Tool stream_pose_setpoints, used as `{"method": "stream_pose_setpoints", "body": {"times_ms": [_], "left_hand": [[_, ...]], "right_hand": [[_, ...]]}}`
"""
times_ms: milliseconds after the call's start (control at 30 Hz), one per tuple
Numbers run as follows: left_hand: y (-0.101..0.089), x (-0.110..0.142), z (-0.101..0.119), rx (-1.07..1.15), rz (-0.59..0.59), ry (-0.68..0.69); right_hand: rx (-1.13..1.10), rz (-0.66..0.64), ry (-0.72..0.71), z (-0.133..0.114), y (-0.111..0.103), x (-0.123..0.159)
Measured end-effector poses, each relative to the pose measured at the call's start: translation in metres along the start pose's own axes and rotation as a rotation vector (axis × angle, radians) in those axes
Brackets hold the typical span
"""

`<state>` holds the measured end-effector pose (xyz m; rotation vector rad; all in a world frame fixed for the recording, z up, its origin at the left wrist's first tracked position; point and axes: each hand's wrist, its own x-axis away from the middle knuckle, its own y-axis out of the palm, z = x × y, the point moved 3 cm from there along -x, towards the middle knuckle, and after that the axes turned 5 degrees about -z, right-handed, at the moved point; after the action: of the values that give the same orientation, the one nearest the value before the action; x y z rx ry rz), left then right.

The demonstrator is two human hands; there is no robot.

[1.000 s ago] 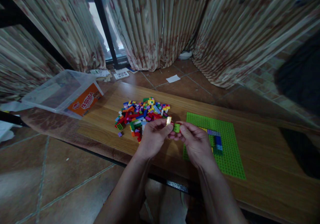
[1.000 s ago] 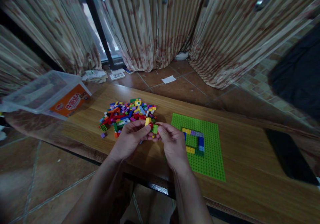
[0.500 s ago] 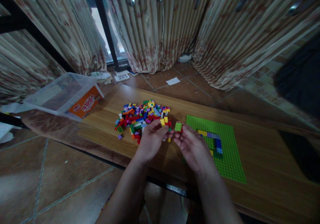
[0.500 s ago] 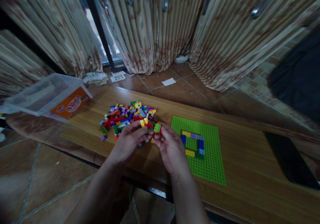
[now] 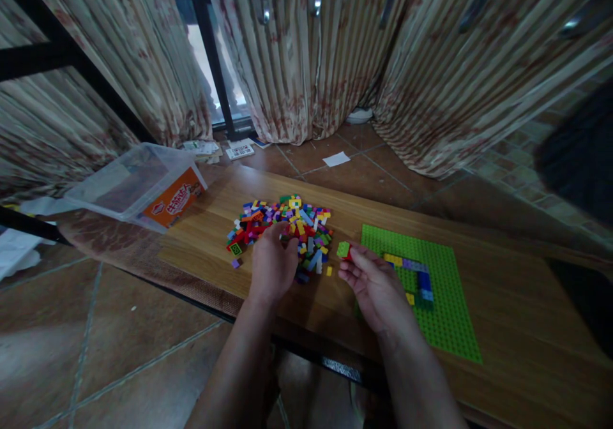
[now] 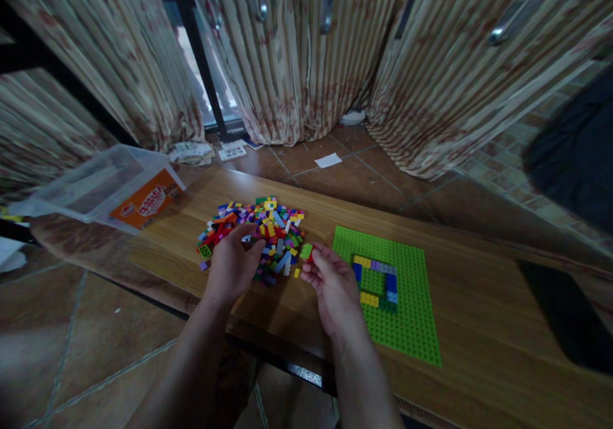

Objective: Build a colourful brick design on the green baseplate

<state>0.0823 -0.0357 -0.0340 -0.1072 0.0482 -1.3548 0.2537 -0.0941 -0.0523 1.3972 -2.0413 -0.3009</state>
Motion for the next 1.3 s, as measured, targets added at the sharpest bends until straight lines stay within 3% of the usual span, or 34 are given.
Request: {"method": "stream_pose_setpoints", "body": {"times_ms": [167,300,367,433,867,1100,1300], "left_hand": [[0.005,0.007,0.007,-0.033,-0.040,0.071],[0.023,0.022,0.012,0.012,-0.319,0.126],[0.033,0.030,0.011,0.037,-0.473,0.098],[0.039,0.036,0.010,0.079,-0.553,0.053],[0.054,0.052,0.013,0.345,-0.635,-0.176],[0.060,0.059,0.015,0.388,-0.594,-0.140],[0.059,0.061,0.012,0.283,-0.496,-0.105]], "right_hand": [[0.068,-0.017,-0.026,0.000,0.001,0.001],[0.169,-0.074,-0.113,-0.001,0.005,0.003],[0.208,-0.119,-0.156,-0.001,0.007,0.004],[0.235,-0.144,-0.193,0.000,0.008,0.004],[0.354,-0.006,-0.350,-0.004,0.012,0.011],[0.505,0.063,-0.419,-0.004,0.007,0.015],[0.613,0.142,-0.497,-0.001,0.010,0.018]]}}
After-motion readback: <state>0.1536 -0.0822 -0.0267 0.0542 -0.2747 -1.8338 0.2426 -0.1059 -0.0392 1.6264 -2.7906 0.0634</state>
